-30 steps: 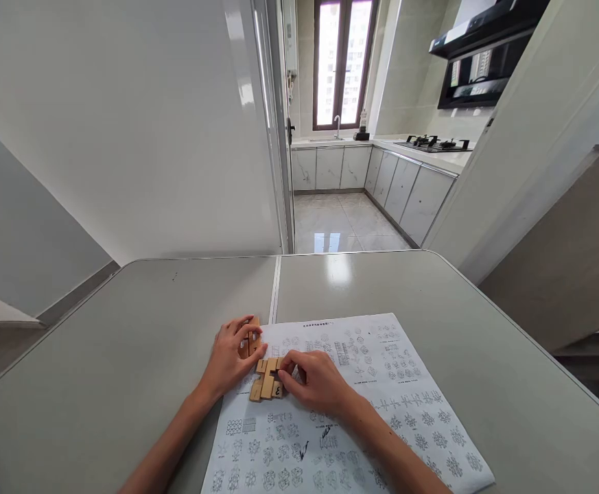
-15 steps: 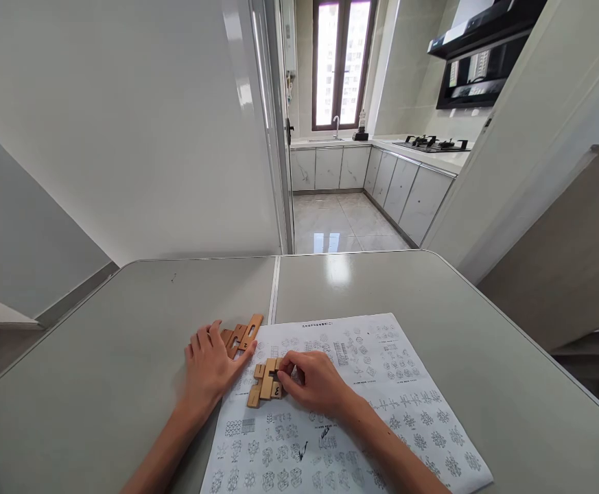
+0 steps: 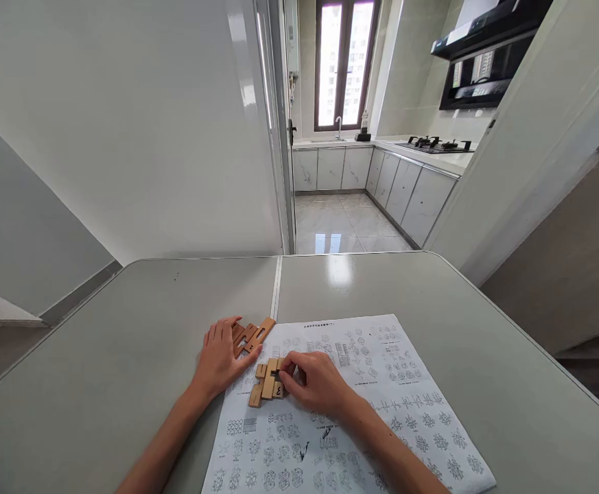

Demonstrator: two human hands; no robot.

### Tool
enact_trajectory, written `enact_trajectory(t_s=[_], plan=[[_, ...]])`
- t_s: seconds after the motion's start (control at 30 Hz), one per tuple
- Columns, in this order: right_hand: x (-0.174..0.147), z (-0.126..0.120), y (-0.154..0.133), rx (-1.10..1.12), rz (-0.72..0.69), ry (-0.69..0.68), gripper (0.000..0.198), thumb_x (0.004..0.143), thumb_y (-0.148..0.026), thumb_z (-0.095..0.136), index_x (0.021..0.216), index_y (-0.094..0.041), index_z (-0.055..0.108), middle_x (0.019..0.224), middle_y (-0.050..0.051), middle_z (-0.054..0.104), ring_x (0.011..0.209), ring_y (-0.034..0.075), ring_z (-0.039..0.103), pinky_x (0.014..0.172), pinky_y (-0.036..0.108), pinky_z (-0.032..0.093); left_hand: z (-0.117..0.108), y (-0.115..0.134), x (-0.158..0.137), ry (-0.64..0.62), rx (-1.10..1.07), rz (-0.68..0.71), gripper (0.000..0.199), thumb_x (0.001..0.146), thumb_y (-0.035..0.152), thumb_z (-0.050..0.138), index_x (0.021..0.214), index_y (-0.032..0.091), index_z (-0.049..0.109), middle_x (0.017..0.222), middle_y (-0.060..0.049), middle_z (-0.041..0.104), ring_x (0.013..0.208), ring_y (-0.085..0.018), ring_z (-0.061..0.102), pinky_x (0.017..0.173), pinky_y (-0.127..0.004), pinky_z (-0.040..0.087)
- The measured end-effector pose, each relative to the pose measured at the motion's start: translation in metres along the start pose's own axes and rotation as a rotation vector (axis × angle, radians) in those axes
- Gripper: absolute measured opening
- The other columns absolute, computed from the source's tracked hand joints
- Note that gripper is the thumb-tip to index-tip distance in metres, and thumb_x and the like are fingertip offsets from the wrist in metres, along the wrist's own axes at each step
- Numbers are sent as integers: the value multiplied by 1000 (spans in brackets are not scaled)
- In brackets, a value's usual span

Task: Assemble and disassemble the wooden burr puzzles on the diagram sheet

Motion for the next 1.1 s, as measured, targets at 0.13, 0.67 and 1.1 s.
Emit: enact_trajectory(t_s=[0.13, 0.67, 1.1], plan=[[0, 0, 0, -10, -7, -1, 16, 94, -23, 58, 80, -23, 64, 62, -4, 64, 50, 11, 51, 54, 24, 38, -7, -3, -1, 42, 45, -55, 64, 84, 60, 69, 134, 24, 51, 124, -12, 65, 119, -37, 57, 105, -55, 41], [-1, 3, 4, -28, 17, -16, 15, 95, -23, 57, 81, -22, 62, 64, -4, 64, 51, 10, 49, 57, 24, 38, 9, -5, 1, -88, -144, 38, 60, 94, 50, 63, 144, 23, 44, 148, -14, 55, 140, -34, 48, 114, -54, 40], [0, 2, 5, -45, 21, -12, 13, 94, -20, 59, 81, -22, 61, 63, -5, 63, 52, 10, 50, 56, 23, 37, -3, -14, 3, 2, 54, -252, 72, 90, 73, 53, 134, 15, 53, 131, -17, 60, 124, -37, 53, 106, -53, 40]])
Point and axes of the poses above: each hand's wrist, its own x-axis towards the middle knuckle, its own z-axis out of the palm, y = z × x, the point moved 8 cm from there along x, towards the middle knuckle
